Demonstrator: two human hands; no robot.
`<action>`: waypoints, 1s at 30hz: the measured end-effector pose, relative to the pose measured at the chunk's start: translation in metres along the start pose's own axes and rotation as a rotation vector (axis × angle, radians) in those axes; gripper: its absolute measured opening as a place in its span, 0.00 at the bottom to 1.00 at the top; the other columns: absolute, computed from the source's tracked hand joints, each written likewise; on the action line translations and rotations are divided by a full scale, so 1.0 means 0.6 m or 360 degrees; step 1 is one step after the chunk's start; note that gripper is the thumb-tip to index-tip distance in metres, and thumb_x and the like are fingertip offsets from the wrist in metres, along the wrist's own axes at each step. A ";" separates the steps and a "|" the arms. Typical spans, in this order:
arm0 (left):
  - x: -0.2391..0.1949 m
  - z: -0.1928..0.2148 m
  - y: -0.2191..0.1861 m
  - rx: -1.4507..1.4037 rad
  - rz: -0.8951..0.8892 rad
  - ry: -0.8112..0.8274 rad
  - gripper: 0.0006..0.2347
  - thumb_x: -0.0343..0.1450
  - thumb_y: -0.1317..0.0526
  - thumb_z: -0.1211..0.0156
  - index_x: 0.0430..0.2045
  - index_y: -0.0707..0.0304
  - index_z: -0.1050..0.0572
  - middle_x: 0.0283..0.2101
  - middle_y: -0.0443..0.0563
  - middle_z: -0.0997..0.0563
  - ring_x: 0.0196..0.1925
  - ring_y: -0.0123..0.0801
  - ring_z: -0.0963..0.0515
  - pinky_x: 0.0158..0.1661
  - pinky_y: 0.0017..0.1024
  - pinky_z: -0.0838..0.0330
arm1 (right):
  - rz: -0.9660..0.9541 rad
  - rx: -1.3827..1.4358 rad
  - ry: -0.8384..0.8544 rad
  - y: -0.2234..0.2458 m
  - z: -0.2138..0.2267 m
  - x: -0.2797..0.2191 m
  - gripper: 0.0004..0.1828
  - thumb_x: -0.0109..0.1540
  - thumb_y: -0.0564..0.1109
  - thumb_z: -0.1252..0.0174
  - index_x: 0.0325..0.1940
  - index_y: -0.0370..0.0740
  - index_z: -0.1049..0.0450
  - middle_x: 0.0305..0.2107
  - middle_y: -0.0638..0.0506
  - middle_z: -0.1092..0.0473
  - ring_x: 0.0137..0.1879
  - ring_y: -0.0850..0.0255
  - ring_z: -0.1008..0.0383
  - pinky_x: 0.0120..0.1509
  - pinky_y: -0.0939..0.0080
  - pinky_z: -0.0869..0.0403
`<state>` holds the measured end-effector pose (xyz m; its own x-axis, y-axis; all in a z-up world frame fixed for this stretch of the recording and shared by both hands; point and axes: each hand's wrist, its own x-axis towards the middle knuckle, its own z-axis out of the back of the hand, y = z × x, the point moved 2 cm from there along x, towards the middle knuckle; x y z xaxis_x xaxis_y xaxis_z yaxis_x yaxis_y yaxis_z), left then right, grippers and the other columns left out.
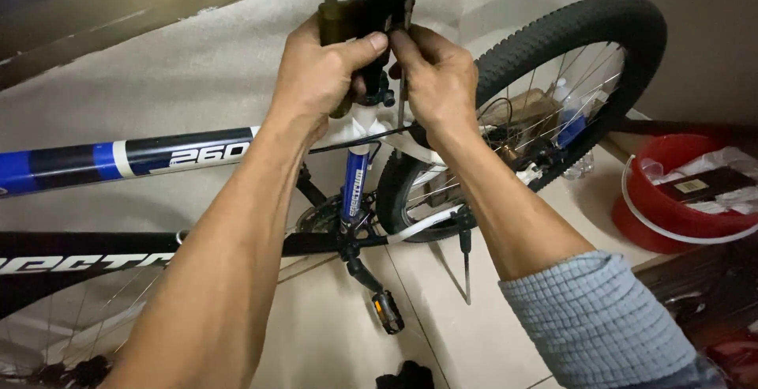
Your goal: The person uses a screwdriver and an Allen wrench to adjust the bicycle's seat post and handlebar stem. They tighten bolts on the seat clamp and the headset area while the bicycle is positioned on a tiled floor.
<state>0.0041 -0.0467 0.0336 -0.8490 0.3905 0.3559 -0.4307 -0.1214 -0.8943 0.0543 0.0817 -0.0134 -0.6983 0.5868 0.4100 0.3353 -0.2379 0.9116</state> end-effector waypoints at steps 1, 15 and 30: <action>-0.002 0.002 -0.008 -0.0003 -0.0001 -0.0002 0.09 0.64 0.61 0.34 0.32 0.60 0.26 0.24 0.47 0.22 0.17 0.26 0.27 0.20 0.24 0.31 | 0.0003 -0.0003 0.0002 -0.006 -0.002 0.000 0.13 0.62 0.56 0.42 0.35 0.49 0.17 0.21 0.56 0.25 0.28 0.69 0.26 0.35 0.66 0.29; 0.053 0.023 0.023 -0.0407 0.0398 0.0455 0.07 0.65 0.61 0.37 0.18 0.58 0.27 0.11 0.45 0.33 0.13 0.24 0.36 0.21 0.24 0.37 | 0.0309 -0.0154 -0.0099 -0.012 -0.002 0.012 0.20 0.63 0.49 0.42 0.60 0.53 0.22 0.20 0.59 0.32 0.26 0.68 0.33 0.35 0.67 0.31; 0.064 0.024 0.028 -0.0574 0.0353 0.0623 0.04 0.68 0.61 0.38 0.31 0.56 0.26 0.10 0.43 0.39 0.13 0.23 0.40 0.20 0.25 0.41 | 0.0444 -0.0018 -0.0103 0.001 -0.007 0.023 0.05 0.63 0.41 0.40 0.42 0.44 0.19 0.20 0.56 0.27 0.18 0.67 0.31 0.20 0.66 0.28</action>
